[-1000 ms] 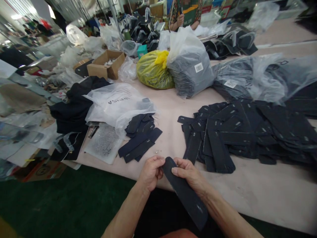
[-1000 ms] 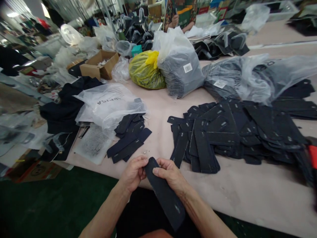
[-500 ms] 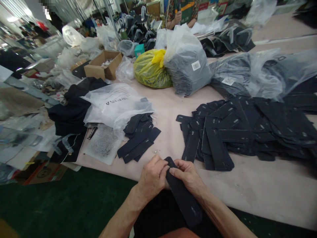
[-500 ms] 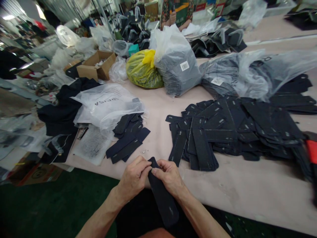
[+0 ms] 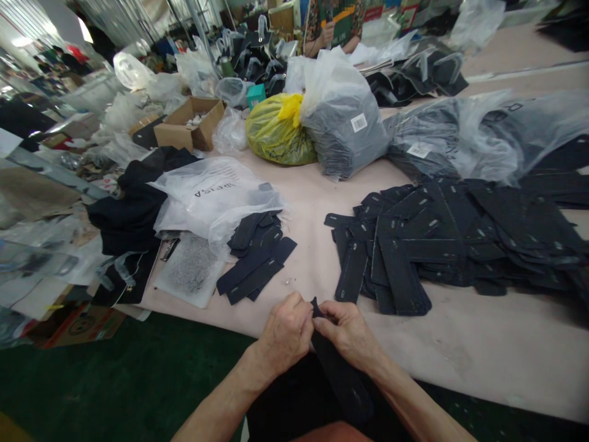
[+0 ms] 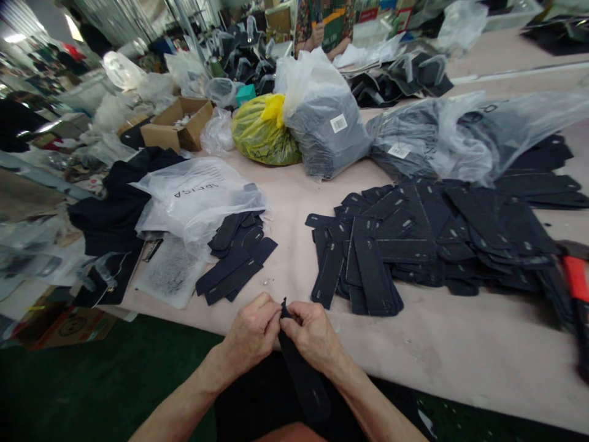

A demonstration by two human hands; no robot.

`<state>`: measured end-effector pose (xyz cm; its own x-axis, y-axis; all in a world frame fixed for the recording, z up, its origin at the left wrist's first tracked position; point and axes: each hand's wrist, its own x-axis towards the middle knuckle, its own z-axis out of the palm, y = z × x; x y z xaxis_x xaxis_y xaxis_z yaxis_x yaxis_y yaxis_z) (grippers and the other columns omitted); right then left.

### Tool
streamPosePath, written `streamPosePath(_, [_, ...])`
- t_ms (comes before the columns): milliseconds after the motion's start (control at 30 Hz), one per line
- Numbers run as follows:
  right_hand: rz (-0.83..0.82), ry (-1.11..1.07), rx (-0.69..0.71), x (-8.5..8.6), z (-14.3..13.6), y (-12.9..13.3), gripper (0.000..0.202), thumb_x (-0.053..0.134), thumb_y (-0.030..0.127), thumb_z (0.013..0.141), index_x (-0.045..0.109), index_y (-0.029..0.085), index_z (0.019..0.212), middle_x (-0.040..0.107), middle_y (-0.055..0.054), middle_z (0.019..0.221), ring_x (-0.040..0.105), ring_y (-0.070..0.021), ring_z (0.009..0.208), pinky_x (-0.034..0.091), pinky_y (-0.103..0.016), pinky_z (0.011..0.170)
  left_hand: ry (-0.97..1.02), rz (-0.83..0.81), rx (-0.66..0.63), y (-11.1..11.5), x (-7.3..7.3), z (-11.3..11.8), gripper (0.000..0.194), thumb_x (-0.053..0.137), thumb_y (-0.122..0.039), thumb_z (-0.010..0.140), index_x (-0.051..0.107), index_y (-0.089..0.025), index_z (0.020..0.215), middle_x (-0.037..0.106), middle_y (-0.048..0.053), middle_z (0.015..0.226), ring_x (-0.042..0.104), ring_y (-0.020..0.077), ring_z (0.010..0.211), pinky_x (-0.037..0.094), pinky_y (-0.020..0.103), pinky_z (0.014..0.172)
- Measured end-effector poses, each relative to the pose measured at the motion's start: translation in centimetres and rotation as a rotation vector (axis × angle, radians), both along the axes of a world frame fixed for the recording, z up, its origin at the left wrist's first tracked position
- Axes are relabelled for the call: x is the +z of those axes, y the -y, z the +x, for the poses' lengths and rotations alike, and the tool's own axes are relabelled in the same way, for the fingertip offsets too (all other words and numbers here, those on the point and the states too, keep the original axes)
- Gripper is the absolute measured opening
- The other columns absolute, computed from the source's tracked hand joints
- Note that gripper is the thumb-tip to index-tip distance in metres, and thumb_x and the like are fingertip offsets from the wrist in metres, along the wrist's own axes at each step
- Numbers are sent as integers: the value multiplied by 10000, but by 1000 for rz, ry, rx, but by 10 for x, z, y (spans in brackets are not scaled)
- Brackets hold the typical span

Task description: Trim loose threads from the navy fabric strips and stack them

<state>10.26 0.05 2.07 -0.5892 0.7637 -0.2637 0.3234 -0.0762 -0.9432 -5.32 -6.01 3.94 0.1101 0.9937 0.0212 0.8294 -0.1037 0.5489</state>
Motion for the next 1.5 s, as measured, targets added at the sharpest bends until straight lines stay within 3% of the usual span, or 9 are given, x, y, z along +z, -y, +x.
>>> streamPosePath(233, [-204, -80, -19, 2, 2, 1, 212, 588, 299, 746, 502, 181, 591, 408, 52, 548, 363, -97, 532, 297, -226, 497, 86, 182, 288, -6, -19, 2, 167, 441, -119, 830, 540, -180, 710, 518, 30, 711, 523, 160, 682, 410, 274, 619])
streamPosePath(433, [-444, -126, -79, 12, 15, -5, 253, 646, 424, 745, 607, 174, 728, 555, 30, 586, 471, -109, 491, 367, -223, 463, 286, 56, 910, 1, -25, -81, 177, 520, -305, 810, 633, -170, 828, 624, 24, 695, 571, 164, 640, 432, 270, 613])
streamPosePath(567, [-136, -1, -186, 12, 44, -47, 345, 620, 437, 774, 662, 194, 1015, 693, -40, 841, 636, -202, 740, 505, -306, 670, 522, -53, 951, 42, -33, -119, 311, 499, -254, 751, 611, -175, 1030, 694, 48, 884, 625, 167, 697, 436, 245, 577])
streamPosePath(767, [790, 635, -525, 20, 80, -123, 569, 564, 436, 793, 571, 122, 1267, 612, -215, 1183, 562, -393, 1104, 442, -534, 915, 148, -200, 1053, 106, -42, -132, 201, 418, -259, 754, 584, -206, 653, 636, 12, 645, 606, 198, 644, 431, 281, 612])
streamPosePath(967, [738, 286, -184, 12, -7, -93, 308, 528, 346, 847, 623, 184, 1092, 645, -127, 1125, 599, -286, 1061, 455, -428, 948, 194, -309, 1223, 143, -59, -140, 398, 472, -467, 793, 618, -157, 994, 682, 44, 698, 672, 240, 644, 510, 333, 619])
streamPosePath(1067, [642, 302, 74, -3, -66, -69, 286, 539, 250, 847, 622, 171, 1109, 649, -127, 1125, 588, -271, 1066, 430, -388, 948, 236, -308, 1234, 157, -71, -142, 405, 442, -385, 799, 608, -131, 1067, 681, 56, 742, 647, 213, 568, 531, 344, 584])
streamPosePath(1167, [630, 403, 183, -12, -110, -59, 327, 573, 224, 833, 608, 167, 1154, 629, -128, 1134, 572, -269, 1061, 413, -360, 919, 148, -172, 1198, 168, -82, -145, 405, 462, -194, 696, 644, -168, 1057, 658, 112, 1136, 681, 188, 716, 568, 341, 674])
streamPosePath(1300, [660, 565, 243, -21, -139, -63, 326, 633, 260, 803, 598, 158, 1111, 605, -134, 1087, 552, -284, 1035, 392, -361, 862, 122, -117, 1164, 180, -96, -150, 418, 489, -139, 654, 668, -166, 1031, 636, 115, 1228, 674, 235, 1010, 529, 371, 918])
streamPosePath(1500, [538, 547, 258, -35, -147, -73, 248, 615, 176, 760, 593, 151, 1006, 620, -130, 1017, 580, -263, 951, 364, -349, 811, 119, -127, 1247, 176, -100, -149, 312, 417, -226, 785, 642, -163, 990, 692, 113, 1055, 711, 227, 814, 579, 354, 746])
